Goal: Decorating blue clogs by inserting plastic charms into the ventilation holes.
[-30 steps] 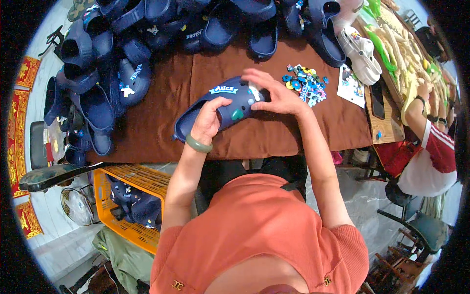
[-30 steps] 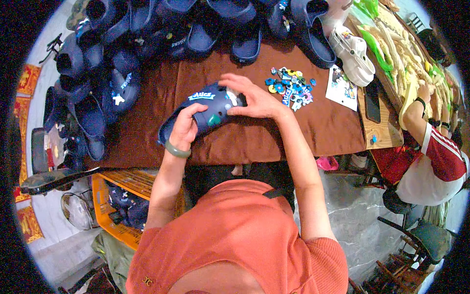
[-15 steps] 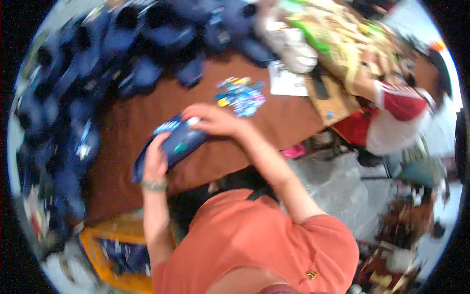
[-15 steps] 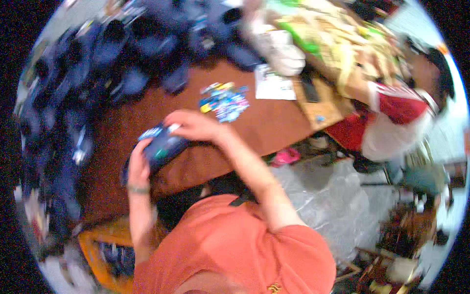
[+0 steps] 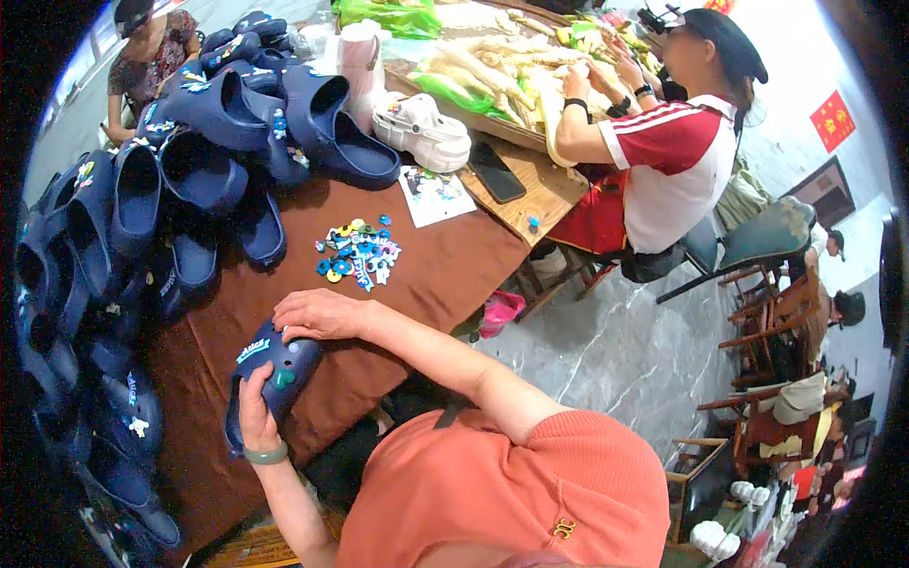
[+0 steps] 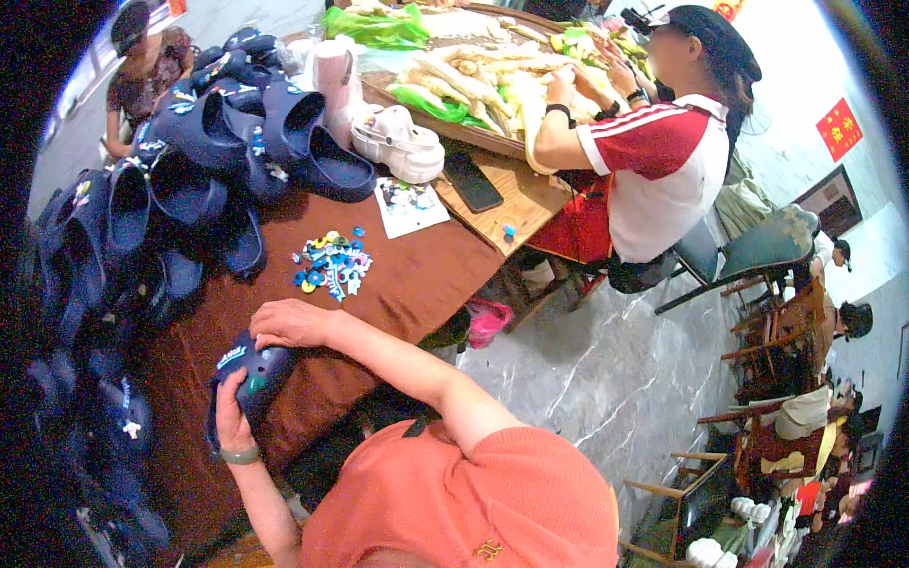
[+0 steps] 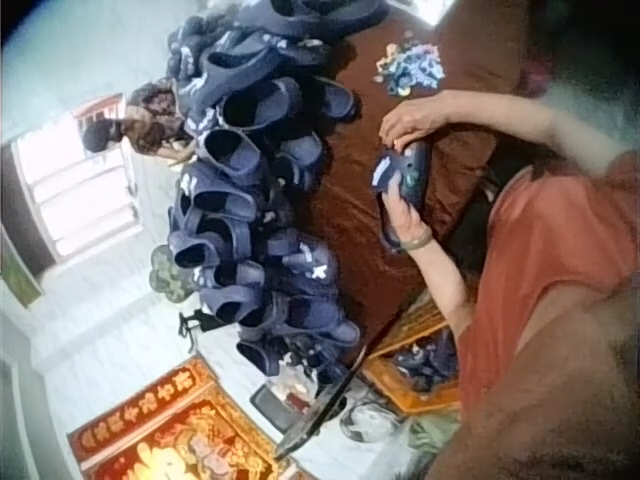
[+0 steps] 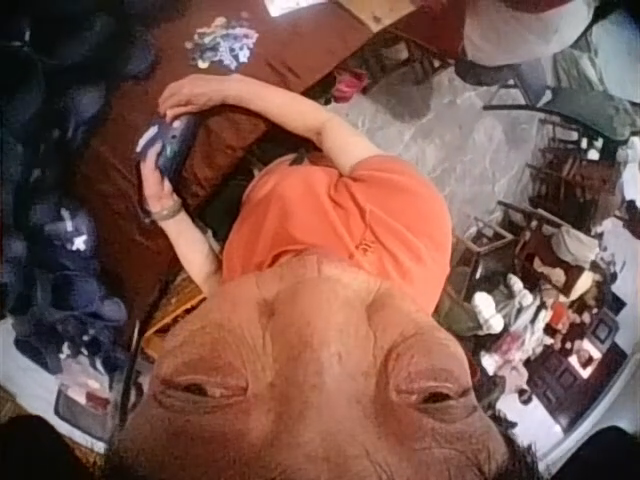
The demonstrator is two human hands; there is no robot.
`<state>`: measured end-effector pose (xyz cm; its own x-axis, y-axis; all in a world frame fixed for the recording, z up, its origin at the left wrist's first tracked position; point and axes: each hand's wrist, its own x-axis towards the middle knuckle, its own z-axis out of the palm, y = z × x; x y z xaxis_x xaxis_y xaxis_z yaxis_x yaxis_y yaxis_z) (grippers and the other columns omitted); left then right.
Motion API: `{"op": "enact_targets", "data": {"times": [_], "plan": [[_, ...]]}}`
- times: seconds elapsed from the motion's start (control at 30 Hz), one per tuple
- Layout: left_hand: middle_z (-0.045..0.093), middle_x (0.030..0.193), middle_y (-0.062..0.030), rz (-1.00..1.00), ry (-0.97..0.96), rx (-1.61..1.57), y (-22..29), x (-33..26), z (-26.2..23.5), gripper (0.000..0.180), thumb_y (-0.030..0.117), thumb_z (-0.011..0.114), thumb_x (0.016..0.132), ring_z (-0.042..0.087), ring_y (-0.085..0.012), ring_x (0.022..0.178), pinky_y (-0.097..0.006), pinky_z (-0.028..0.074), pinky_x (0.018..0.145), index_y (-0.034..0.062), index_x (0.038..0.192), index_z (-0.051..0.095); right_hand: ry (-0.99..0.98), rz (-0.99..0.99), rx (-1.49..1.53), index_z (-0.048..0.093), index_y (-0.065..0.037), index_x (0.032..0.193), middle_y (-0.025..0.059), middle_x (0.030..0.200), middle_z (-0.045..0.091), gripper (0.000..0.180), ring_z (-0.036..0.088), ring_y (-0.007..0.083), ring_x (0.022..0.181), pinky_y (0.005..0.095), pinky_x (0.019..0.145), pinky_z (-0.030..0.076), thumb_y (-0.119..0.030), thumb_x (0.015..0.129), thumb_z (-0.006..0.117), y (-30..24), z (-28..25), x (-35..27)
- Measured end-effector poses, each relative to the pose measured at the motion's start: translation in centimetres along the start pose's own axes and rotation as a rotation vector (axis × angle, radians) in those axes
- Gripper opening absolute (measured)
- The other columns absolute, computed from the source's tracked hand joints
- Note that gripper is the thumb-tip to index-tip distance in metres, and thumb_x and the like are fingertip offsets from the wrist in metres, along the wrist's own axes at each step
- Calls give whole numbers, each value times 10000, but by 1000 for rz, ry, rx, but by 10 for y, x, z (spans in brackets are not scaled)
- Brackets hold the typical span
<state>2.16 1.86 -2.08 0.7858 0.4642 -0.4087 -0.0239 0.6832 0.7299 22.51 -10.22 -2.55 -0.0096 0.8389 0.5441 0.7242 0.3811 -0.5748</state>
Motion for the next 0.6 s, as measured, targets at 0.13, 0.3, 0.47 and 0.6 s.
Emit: {"op": "enact_targets", "data": {"times": [0.13, 0.3, 0.47, 0.6], "plan": [[637, 1049, -83, 46, -16, 98, 2, -7, 11, 316, 47, 615, 805, 631, -196, 920, -328, 520, 839, -6, 1115, 586, 19, 46, -83, 615, -52, 965, 113, 997, 616, 226, 575, 303, 985, 388, 853, 482, -268, 913, 571, -5, 4, 2], [634, 1038, -65, 39, 18, 118, 2, -8, 8, 343, 28, 619, 800, 624, -173, 917, -309, 506, 838, -5, 1139, 576, 146, 48, -134, 567, -53, 817, 108, 814, 565, 236, 553, 314, 834, 416, 728, 472, -271, 907, 556, -7, 18, 6], [640, 1020, -63, 56, 16, 106, 5, -12, 20, 314, 25, 615, 803, 626, -171, 909, -303, 503, 831, -4, 1114, 589, 282, 249, -150, 559, -36, 824, 145, 815, 561, 225, 544, 357, 842, 445, 728, 456, -234, 922, 522, -2, 24, 18], [640, 1011, -61, 48, -17, 97, 4, -7, 16, 293, 36, 615, 805, 625, -172, 898, -302, 499, 831, -5, 1095, 598, 334, 281, -112, 560, -33, 837, 159, 825, 566, 229, 549, 374, 837, 455, 725, 456, -234, 932, 502, 5, 28, 14]]}}
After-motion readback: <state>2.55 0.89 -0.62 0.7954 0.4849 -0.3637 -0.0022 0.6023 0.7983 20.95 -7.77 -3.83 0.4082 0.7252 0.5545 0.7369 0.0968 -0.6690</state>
